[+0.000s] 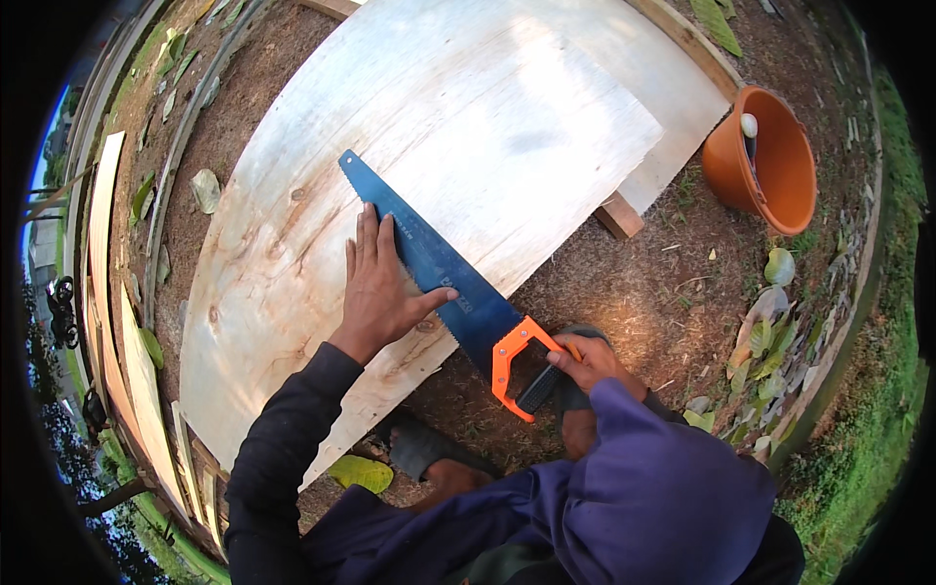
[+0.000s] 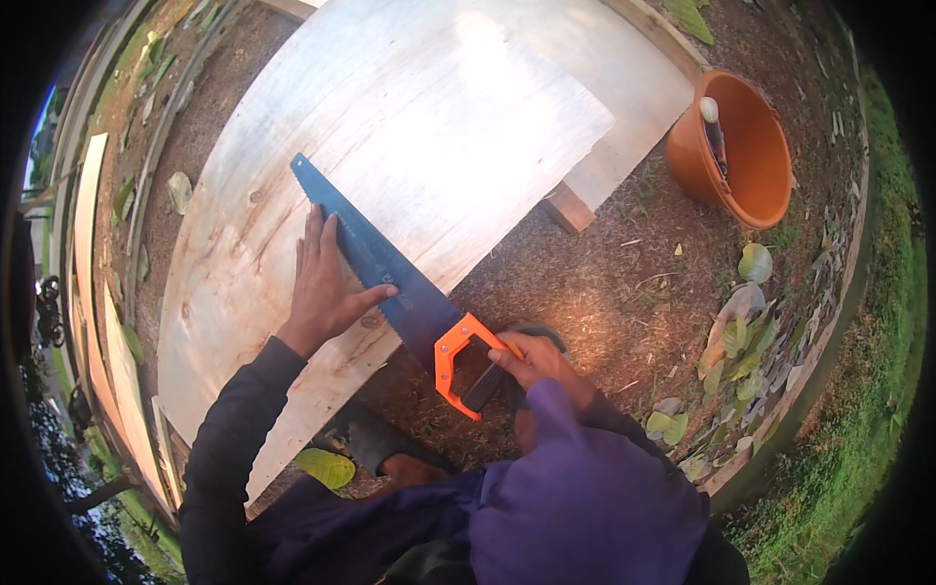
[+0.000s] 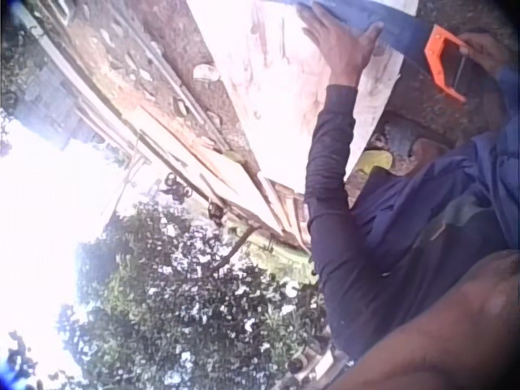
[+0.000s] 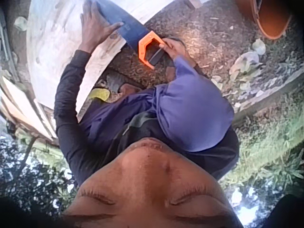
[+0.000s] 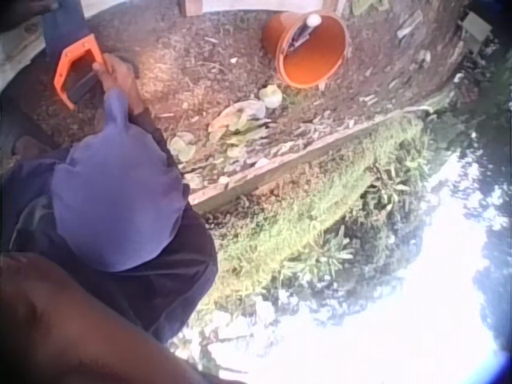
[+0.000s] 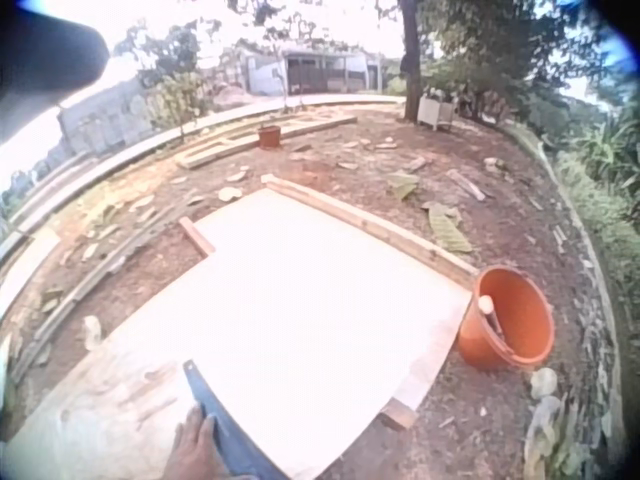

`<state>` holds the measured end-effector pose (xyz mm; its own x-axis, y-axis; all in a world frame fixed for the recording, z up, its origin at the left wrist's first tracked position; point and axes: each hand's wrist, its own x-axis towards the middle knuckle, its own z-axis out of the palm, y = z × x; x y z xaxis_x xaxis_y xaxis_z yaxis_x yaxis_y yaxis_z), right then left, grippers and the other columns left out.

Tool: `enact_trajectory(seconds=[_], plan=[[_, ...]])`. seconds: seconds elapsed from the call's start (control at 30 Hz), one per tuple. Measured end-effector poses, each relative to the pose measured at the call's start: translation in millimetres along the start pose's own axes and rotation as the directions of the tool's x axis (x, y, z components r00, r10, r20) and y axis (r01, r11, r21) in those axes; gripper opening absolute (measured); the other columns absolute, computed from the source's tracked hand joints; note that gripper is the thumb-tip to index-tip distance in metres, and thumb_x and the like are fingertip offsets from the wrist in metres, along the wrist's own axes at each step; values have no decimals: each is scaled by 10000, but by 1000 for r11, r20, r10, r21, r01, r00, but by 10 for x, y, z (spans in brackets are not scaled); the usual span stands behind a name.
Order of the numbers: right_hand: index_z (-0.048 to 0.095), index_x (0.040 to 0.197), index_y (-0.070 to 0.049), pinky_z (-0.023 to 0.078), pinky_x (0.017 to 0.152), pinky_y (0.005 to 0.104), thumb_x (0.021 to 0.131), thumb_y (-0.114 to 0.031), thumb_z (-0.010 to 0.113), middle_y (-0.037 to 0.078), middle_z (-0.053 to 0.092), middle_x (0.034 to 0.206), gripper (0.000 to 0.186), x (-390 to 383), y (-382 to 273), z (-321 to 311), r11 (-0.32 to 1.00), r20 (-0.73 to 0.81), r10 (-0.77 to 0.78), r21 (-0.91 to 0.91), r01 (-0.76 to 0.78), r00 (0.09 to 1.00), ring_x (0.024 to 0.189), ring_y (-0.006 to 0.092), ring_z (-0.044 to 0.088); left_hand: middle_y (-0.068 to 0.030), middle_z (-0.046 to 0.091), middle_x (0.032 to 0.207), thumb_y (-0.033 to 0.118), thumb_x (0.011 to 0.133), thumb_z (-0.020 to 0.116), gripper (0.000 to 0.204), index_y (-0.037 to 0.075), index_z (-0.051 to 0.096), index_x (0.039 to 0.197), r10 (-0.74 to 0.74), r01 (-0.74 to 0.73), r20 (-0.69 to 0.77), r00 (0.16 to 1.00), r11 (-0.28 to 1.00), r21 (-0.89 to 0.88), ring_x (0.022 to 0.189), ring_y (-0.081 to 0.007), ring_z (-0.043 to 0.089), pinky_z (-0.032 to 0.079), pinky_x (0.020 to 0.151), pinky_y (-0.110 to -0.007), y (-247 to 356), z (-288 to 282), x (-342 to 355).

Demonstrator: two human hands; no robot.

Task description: The person measures a large sheet of plywood with a tape measure and marks it with a pencil. They then use a hand saw to cut along the marked line, separating the sheet into two pieces.

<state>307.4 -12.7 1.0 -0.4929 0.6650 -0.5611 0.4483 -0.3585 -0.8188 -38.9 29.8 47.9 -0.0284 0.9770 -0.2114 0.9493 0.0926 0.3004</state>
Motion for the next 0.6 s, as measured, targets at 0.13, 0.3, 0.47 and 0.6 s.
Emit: enact_trajectory(seconds=[0.13, 0.3, 0.47, 0.6], plan=[[707, 1195, -12, 519, 749, 379, 1004, -308, 703, 138, 693, 921, 353, 11, -95, 24, 996, -21, 43, -83, -45, 999, 810, 236, 673, -346, 107, 1695, 722, 728, 822, 1365, -90, 175, 1613, 6, -6, -7, 1000, 1000, 10, 1600, -467, 97, 117, 1274, -611, -22, 26, -10], [725, 1180, -27, 580, 858, 402, 954, -296, 762, 179, 752, 1071, 353, 124, -213, 103, 968, -170, -216, -163, 189, 961, 989, 312, 746, -345, 96, 1696, 664, 729, 856, 1364, -101, 150, 1610, -2, 2, 1, 1000, 998, 61, 1584, -494, 125, 141, 1275, -610, 10, 26, -13], [737, 1171, -31, 599, 840, 390, 926, -276, 793, 178, 762, 1075, 351, 195, -194, 111, 944, -176, -313, -169, 285, 933, 983, 322, 757, -357, 99, 1691, 693, 732, 835, 1381, -143, 152, 1593, 30, -30, -16, 999, 999, 41, 1590, -484, 108, 136, 1282, -585, -28, 47, 3], [750, 1142, -29, 601, 749, 378, 922, -242, 791, 167, 767, 983, 309, 245, -212, 111, 927, -162, -348, -206, 313, 923, 875, 308, 767, -363, 99, 1688, 744, 743, 796, 1391, -158, 159, 1588, 15, -15, 3, 1000, 999, 52, 1601, -463, 88, 121, 1287, -571, -29, 40, 8]])
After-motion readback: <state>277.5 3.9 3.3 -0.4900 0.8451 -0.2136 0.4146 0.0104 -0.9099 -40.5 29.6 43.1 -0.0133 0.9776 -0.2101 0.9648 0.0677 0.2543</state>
